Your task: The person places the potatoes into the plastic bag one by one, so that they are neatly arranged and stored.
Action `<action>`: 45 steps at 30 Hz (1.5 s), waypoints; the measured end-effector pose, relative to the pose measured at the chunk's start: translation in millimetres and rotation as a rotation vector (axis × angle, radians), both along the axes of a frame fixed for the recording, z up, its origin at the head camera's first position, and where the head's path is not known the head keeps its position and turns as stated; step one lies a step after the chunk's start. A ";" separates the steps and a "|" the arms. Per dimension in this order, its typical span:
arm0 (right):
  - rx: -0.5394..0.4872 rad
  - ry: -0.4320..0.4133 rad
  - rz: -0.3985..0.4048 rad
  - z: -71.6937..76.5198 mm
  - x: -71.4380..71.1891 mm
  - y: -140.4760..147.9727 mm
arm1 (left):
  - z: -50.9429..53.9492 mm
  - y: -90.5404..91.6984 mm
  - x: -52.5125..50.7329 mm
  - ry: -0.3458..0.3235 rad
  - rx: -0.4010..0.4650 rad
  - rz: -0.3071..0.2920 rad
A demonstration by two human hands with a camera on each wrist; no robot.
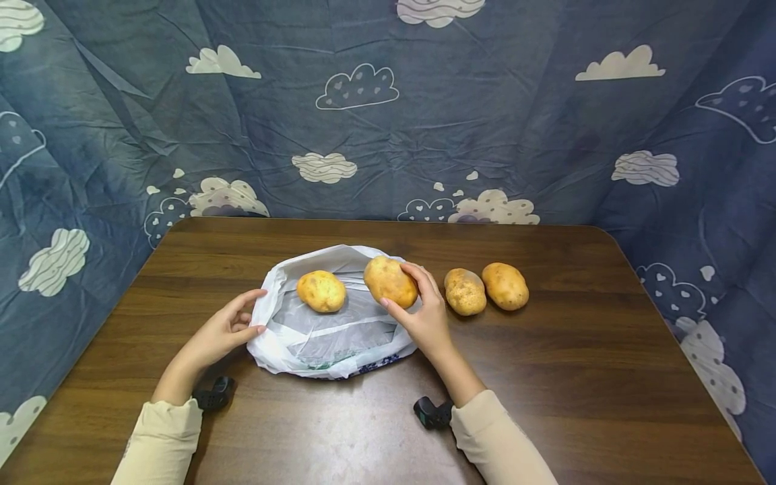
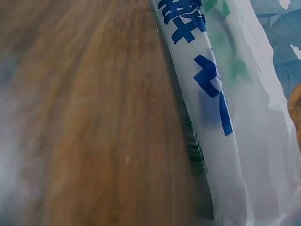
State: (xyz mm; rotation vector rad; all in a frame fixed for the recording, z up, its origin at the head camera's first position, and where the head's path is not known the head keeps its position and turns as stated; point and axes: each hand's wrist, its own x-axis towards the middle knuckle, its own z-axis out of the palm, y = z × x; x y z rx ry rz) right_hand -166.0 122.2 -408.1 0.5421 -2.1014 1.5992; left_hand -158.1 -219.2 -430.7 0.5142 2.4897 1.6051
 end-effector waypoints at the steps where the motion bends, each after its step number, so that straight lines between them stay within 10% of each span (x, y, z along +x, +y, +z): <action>1: 0.004 -0.004 -0.003 0.4 -0.7 -1.7 | -0.1 0.0 0.1 0.000 0.000 0.000; 19: 0.118 -0.034 0.028 4.8 -13.8 -29.1 | -1.8 1.3 -0.7 -0.020 0.006 0.004; 29: 0.131 -0.098 0.009 -35.9 -42.7 -25.9 | -0.5 1.2 0.2 -0.021 -0.006 0.009; 45: 0.223 -0.151 -0.025 -42.8 -48.3 -31.3 | -0.7 0.3 -0.5 -0.008 -0.009 0.006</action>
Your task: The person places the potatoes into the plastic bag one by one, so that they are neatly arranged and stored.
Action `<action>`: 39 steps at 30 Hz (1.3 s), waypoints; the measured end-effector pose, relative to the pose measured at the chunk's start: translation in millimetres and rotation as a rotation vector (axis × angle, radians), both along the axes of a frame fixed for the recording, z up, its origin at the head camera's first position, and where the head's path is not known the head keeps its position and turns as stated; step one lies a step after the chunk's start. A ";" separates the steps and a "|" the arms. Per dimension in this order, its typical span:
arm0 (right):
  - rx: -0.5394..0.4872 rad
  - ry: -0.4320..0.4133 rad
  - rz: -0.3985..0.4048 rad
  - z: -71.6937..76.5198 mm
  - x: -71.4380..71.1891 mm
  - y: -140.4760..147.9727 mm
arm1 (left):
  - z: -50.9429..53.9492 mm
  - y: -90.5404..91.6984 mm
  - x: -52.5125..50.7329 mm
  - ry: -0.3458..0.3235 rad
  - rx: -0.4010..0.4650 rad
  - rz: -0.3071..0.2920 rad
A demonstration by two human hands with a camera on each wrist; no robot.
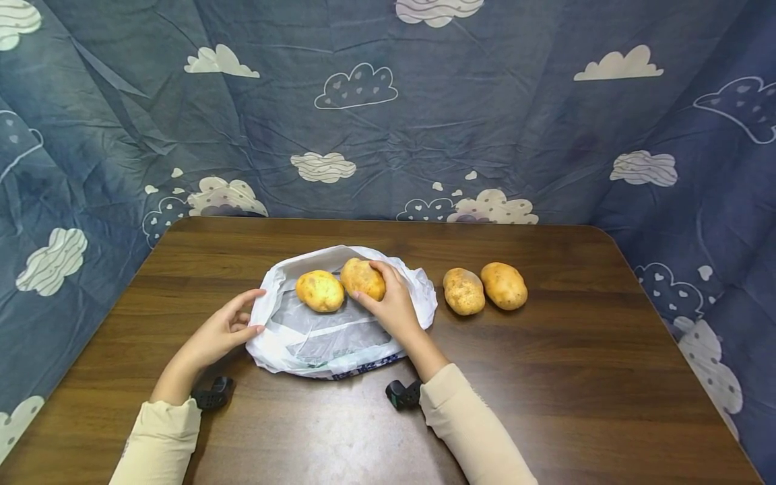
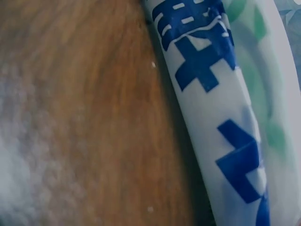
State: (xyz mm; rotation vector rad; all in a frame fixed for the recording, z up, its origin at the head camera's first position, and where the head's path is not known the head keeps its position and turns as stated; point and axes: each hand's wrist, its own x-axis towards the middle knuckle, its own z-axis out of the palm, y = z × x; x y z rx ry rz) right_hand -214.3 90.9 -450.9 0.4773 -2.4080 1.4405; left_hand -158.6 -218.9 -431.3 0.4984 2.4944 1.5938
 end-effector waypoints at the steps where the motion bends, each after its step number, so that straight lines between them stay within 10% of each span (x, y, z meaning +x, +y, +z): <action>1: 0.005 -0.006 -0.001 -0.2 -0.3 -0.1 | 0.0 0.0 -0.1 0.000 0.000 -0.001; 19: 0.070 -0.119 -0.040 -4.0 -2.0 -0.8 | -0.2 0.1 0.1 -0.002 0.017 -0.011; 39: -0.088 -0.091 0.071 7.2 5.1 0.9 | -0.7 -0.1 0.0 0.002 0.020 -0.011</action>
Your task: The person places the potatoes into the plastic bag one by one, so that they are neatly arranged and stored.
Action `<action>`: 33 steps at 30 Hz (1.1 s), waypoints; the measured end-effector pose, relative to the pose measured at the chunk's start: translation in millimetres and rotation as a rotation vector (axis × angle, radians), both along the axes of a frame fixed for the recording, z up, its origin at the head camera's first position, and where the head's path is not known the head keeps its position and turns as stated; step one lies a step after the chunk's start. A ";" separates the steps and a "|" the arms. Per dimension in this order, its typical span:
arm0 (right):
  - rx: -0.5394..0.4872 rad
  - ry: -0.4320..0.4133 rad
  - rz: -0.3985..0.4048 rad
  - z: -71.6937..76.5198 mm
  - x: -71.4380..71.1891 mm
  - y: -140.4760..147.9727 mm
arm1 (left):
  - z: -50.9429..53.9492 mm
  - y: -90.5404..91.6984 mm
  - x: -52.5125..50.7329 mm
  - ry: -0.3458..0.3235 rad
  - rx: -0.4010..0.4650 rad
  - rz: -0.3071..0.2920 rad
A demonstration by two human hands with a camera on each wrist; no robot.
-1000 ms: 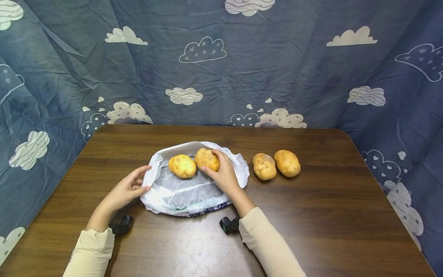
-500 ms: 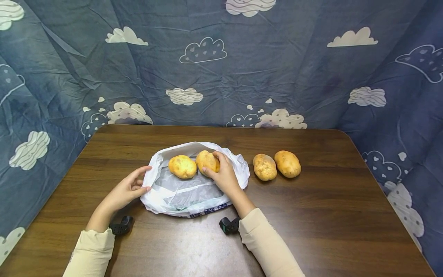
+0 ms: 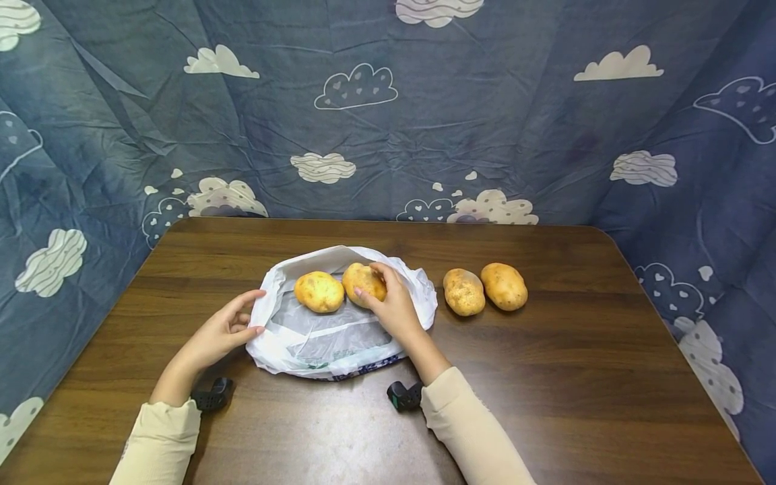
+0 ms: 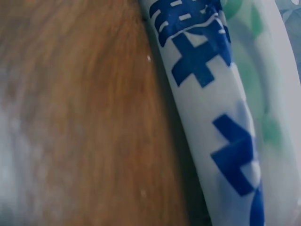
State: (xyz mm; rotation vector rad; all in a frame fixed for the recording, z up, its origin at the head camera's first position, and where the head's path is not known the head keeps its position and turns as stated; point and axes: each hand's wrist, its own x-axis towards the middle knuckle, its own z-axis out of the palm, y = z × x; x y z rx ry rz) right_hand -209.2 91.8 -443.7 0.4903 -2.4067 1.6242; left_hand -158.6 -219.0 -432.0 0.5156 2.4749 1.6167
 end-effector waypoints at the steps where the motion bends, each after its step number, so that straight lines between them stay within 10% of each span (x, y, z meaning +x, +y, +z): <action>1: -0.024 0.009 0.013 3.8 2.2 0.1 | 0.0 -0.1 0.0 0.000 0.000 -0.001; 10: -0.145 0.086 0.048 36.7 21.8 4.4 | -0.3 -0.6 0.1 -0.002 -0.004 -0.002; 33: -0.287 0.157 -0.069 47.5 27.7 44.0 | 0.0 -0.4 -0.1 0.013 -0.020 0.000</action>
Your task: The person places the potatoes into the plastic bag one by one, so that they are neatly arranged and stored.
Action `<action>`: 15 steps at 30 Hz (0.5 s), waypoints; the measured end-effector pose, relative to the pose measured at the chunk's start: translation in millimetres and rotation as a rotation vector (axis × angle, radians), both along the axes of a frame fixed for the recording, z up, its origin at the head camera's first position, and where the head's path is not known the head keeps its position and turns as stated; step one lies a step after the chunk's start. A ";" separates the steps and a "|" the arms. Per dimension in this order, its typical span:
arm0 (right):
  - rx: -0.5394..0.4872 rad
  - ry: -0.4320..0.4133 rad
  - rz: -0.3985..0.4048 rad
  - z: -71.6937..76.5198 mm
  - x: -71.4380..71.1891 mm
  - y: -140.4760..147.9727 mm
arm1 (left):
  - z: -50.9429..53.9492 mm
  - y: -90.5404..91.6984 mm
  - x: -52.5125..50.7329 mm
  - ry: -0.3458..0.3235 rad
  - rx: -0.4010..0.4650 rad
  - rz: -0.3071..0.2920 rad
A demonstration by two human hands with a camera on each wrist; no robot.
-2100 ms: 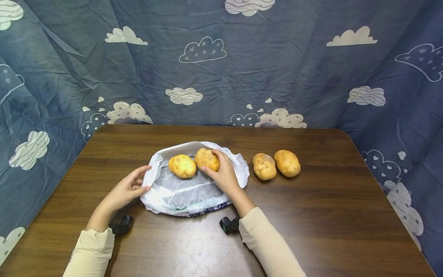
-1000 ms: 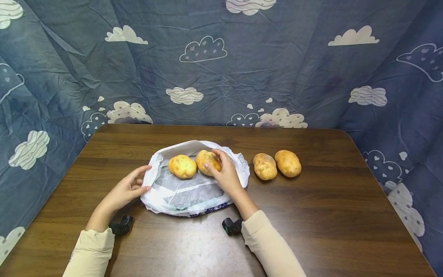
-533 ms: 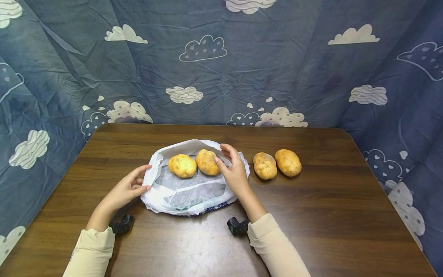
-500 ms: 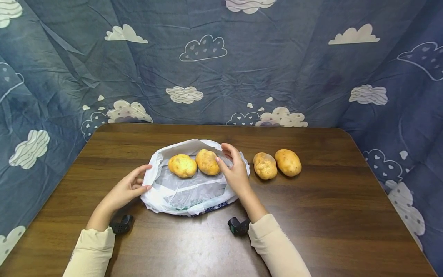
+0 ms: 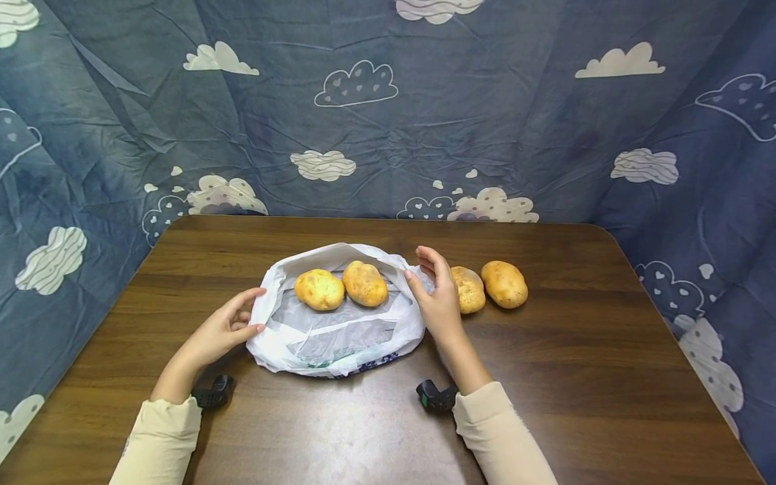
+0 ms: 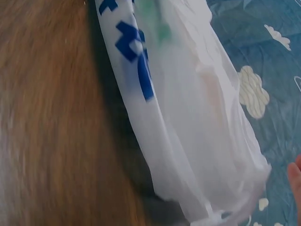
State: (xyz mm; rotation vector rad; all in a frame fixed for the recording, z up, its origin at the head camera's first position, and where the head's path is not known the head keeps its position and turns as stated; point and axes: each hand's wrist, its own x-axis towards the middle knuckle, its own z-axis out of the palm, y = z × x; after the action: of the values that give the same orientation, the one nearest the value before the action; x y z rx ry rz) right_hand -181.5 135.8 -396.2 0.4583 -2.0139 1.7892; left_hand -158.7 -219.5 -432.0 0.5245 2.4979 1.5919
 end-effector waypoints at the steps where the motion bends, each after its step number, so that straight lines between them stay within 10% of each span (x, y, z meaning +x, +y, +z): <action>1: -0.002 -0.002 -0.005 0.4 0.5 2.1 | -0.1 0.0 0.0 -0.001 0.001 0.000; 15: 0.104 0.075 -0.201 -0.6 4.9 40.6 | -0.3 0.1 -0.2 -0.007 0.012 0.001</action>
State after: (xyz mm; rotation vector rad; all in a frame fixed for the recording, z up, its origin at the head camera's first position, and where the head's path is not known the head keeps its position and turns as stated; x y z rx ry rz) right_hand -176.6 176.4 -396.8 0.3346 -2.0299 1.5316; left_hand -158.8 -219.4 -432.3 0.5184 2.4849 1.6072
